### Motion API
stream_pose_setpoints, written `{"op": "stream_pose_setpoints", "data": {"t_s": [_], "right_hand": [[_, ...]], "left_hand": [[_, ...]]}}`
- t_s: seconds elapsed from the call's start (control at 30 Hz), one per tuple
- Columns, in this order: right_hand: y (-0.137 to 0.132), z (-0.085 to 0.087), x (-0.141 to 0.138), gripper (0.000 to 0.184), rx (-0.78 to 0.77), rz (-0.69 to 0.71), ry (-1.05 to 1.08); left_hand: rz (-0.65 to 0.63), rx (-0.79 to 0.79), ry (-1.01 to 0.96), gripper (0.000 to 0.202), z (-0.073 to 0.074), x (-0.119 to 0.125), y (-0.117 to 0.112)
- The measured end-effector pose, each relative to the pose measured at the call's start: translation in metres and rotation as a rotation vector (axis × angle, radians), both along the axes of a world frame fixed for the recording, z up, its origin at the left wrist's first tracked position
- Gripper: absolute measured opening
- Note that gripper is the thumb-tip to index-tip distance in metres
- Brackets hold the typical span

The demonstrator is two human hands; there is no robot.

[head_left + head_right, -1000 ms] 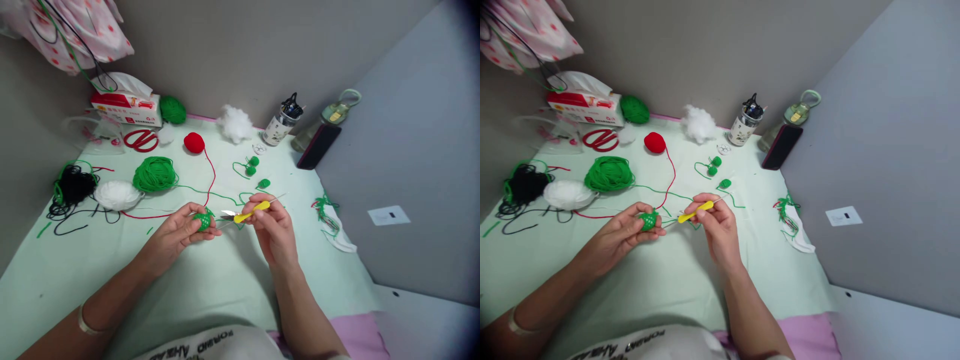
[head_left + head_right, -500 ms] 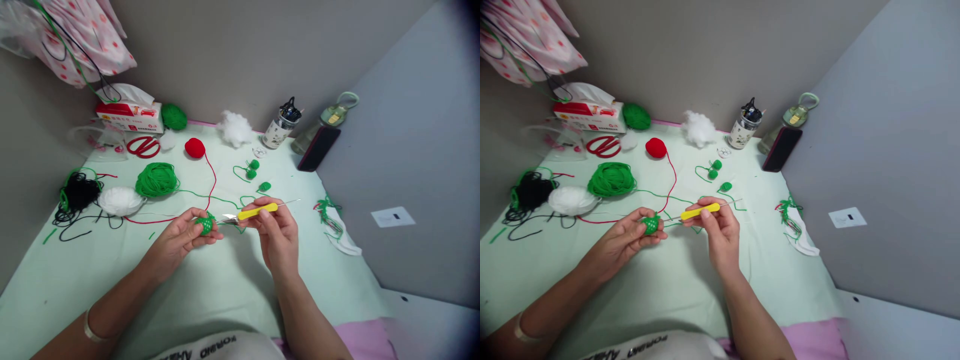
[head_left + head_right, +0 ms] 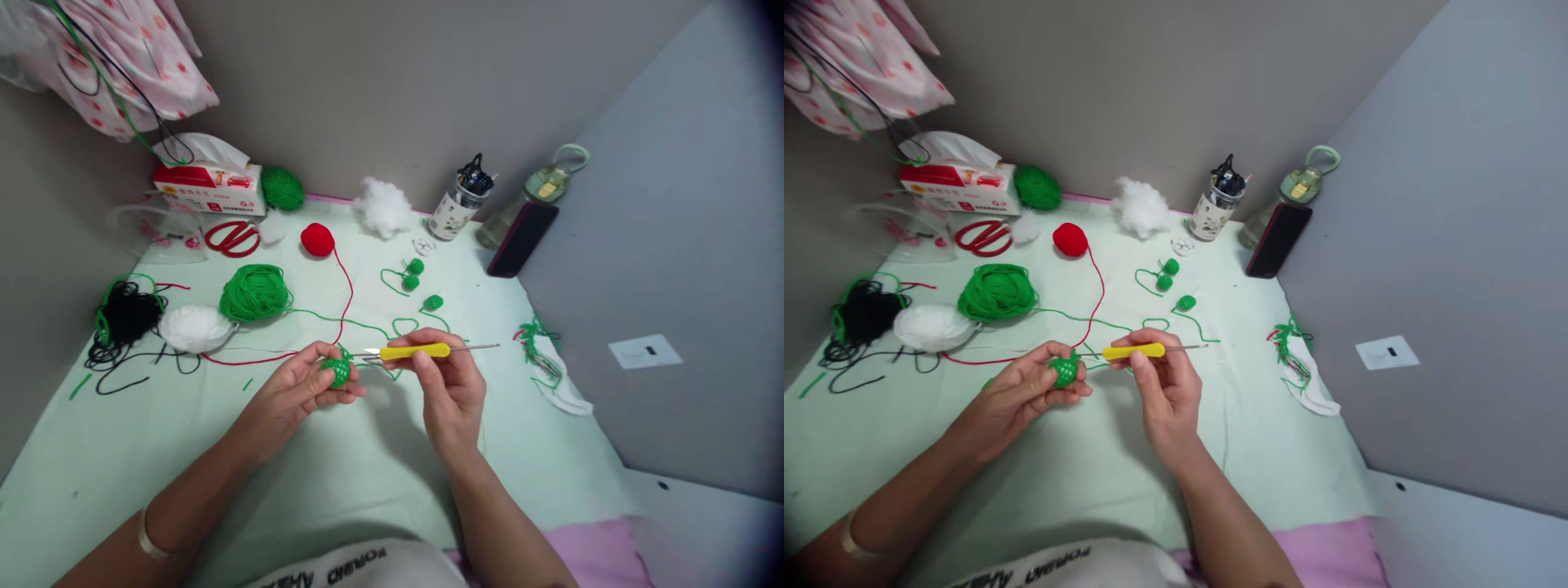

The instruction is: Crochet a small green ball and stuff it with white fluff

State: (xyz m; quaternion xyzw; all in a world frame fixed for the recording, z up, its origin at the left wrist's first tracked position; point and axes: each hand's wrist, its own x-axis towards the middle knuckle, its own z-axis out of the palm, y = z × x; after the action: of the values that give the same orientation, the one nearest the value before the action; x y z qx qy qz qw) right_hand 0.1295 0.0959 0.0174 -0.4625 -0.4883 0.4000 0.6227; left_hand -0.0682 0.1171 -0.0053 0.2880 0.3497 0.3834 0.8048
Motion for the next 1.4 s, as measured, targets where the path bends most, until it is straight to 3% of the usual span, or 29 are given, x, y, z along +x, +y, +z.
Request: {"op": "stream_pose_setpoints", "data": {"t_s": [0.4, 1.4], "right_hand": [[0.0006, -0.0017, 0.0023, 0.010, -0.076, 0.043, 0.088], [0.0030, -0.0050, 0.0002, 0.009, -0.029, 0.020, 0.162]], "left_hand": [[-0.019, 0.011, -0.011, 0.016, -0.0035, -0.0012, 0.0001], [-0.073, 0.023, -0.032, 0.017, -0.0043, -0.0013, 0.0006]]}}
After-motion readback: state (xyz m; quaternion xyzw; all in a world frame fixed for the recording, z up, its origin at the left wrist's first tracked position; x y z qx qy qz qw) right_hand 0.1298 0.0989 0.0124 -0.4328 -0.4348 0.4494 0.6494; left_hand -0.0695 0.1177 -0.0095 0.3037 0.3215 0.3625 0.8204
